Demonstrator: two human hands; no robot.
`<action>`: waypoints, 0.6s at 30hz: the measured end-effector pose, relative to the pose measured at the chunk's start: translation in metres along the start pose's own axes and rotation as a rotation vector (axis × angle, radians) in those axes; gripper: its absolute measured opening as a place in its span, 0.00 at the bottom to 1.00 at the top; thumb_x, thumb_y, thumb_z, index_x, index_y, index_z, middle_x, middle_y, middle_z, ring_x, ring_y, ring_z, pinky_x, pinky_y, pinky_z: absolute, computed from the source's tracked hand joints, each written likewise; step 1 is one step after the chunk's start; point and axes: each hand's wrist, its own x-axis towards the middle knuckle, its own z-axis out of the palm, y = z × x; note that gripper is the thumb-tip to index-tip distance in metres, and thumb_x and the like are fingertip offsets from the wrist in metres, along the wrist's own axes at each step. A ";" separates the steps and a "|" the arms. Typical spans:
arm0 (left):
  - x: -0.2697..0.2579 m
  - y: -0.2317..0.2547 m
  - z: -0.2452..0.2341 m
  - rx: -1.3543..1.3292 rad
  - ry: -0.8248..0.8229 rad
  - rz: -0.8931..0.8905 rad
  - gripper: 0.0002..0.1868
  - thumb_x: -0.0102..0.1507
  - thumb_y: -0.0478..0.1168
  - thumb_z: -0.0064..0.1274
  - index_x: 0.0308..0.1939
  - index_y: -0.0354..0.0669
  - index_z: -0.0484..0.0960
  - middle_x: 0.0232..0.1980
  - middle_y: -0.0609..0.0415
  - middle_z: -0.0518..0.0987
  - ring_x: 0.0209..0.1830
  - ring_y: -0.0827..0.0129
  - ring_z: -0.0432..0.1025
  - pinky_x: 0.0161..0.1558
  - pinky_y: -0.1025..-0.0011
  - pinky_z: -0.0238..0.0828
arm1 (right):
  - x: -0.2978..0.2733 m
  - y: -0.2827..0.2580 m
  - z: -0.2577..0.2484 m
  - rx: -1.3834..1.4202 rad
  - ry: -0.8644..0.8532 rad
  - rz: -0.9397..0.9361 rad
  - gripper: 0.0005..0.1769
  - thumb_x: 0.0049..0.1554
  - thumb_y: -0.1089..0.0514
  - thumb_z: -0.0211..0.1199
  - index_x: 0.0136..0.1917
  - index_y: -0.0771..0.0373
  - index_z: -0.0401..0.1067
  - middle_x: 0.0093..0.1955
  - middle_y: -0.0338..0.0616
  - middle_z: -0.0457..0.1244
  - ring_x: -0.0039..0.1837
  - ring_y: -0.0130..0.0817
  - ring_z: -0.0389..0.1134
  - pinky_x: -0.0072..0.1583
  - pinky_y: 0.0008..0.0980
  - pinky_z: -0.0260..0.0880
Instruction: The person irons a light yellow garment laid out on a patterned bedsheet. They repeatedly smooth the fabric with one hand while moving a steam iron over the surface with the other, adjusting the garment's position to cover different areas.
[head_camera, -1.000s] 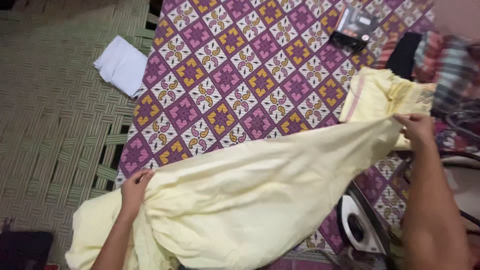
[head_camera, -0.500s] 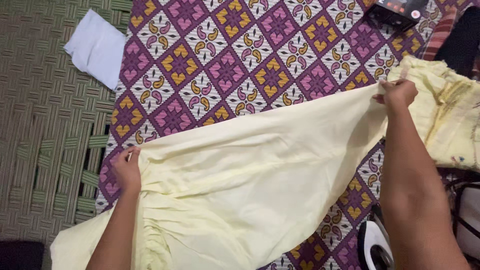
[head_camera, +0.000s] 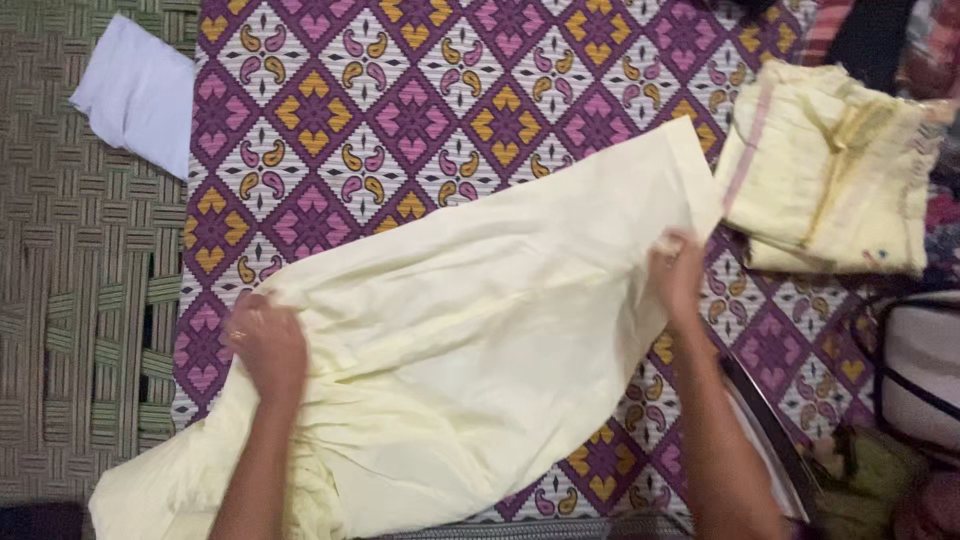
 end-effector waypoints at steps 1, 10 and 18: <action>-0.020 0.019 0.003 0.045 -0.052 0.160 0.17 0.65 0.40 0.52 0.55 0.35 0.77 0.59 0.40 0.76 0.62 0.48 0.68 0.66 0.50 0.61 | -0.047 -0.020 -0.012 0.066 -0.113 0.212 0.21 0.61 0.57 0.65 0.63 0.71 0.70 0.55 0.63 0.64 0.55 0.54 0.67 0.58 0.47 0.67; -0.264 0.134 -0.049 -0.234 -0.607 0.686 0.39 0.60 0.60 0.56 0.64 0.35 0.70 0.66 0.41 0.69 0.66 0.47 0.61 0.64 0.45 0.54 | -0.266 -0.092 -0.098 -0.020 -0.167 0.368 0.18 0.58 0.61 0.61 0.61 0.71 0.70 0.57 0.61 0.63 0.61 0.58 0.64 0.64 0.46 0.64; -0.302 0.189 -0.013 -0.180 -0.641 0.812 0.39 0.62 0.53 0.53 0.71 0.34 0.63 0.71 0.42 0.65 0.71 0.49 0.59 0.68 0.47 0.51 | -0.309 -0.040 -0.163 -0.401 -0.130 0.381 0.22 0.58 0.58 0.64 0.60 0.77 0.68 0.59 0.68 0.63 0.63 0.64 0.63 0.64 0.52 0.64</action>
